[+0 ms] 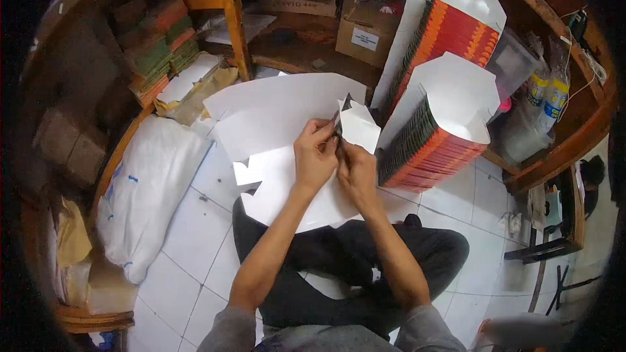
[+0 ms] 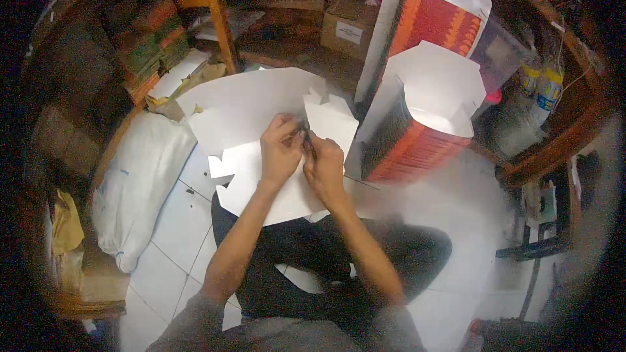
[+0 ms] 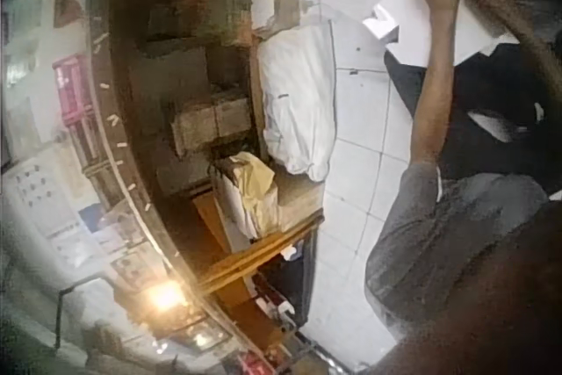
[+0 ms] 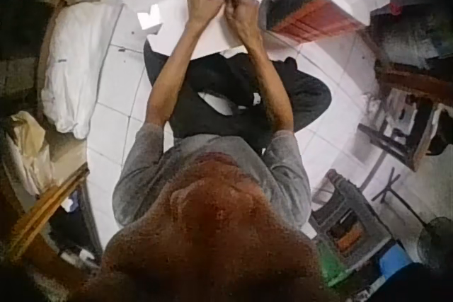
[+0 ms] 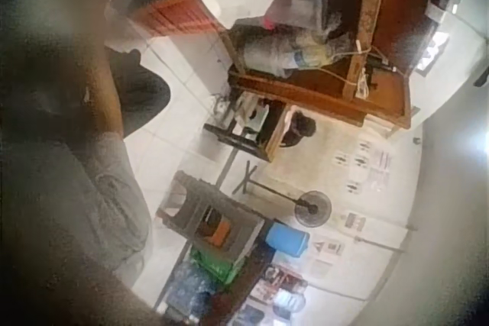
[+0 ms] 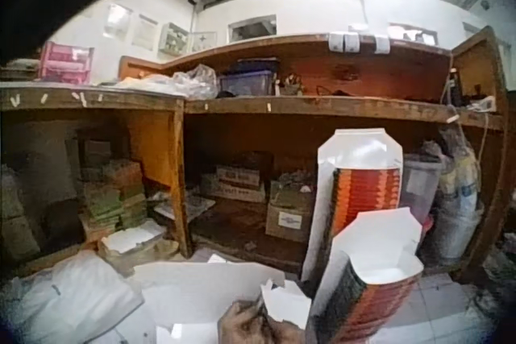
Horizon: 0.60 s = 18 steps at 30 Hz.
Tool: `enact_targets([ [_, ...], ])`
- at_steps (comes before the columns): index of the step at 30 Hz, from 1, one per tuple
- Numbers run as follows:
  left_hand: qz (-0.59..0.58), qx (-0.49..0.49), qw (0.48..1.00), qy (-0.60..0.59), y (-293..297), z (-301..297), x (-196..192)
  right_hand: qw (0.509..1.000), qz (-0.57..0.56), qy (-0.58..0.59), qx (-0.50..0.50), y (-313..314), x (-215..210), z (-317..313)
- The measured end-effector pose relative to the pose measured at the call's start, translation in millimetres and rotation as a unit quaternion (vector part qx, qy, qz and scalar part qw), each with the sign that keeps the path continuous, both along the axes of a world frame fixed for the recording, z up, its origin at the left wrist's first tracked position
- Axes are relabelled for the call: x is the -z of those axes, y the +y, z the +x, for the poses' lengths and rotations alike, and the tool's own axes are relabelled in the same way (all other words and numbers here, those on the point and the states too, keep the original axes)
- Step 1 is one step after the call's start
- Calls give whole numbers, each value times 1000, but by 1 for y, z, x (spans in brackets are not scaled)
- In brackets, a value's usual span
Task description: The person folds and assembles cardboard food containers by hand, stacks them, and then moves to a counter to arrange and close several containers containing food.
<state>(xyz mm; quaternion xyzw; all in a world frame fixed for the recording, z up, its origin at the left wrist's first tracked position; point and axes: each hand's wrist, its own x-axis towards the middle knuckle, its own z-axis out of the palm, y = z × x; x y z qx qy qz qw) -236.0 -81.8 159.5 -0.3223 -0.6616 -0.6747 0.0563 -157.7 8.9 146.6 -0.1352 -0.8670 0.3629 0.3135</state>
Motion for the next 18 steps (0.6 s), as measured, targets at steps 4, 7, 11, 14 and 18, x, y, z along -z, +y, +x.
enact_targets([
  [4, -45, 32, 998, 15, -6, -7, 25, 994, 18, -88, -66, 7, 17, 4],
  [7, -77, 57, 995, -15, -7, -17, 49, 988, 85, -95, -93, 26, 3, 9],
  [11, -94, 51, 994, 10, -2, -13, 61, 958, 214, 165, 101, 41, -66, -17],
  [14, -95, 53, 994, 15, 2, -10, 52, 965, 258, 48, -26, 67, -76, -41],
  [18, -31, 61, 997, -24, -2, -20, 67, 989, 137, 20, -47, 45, -64, -25],
])
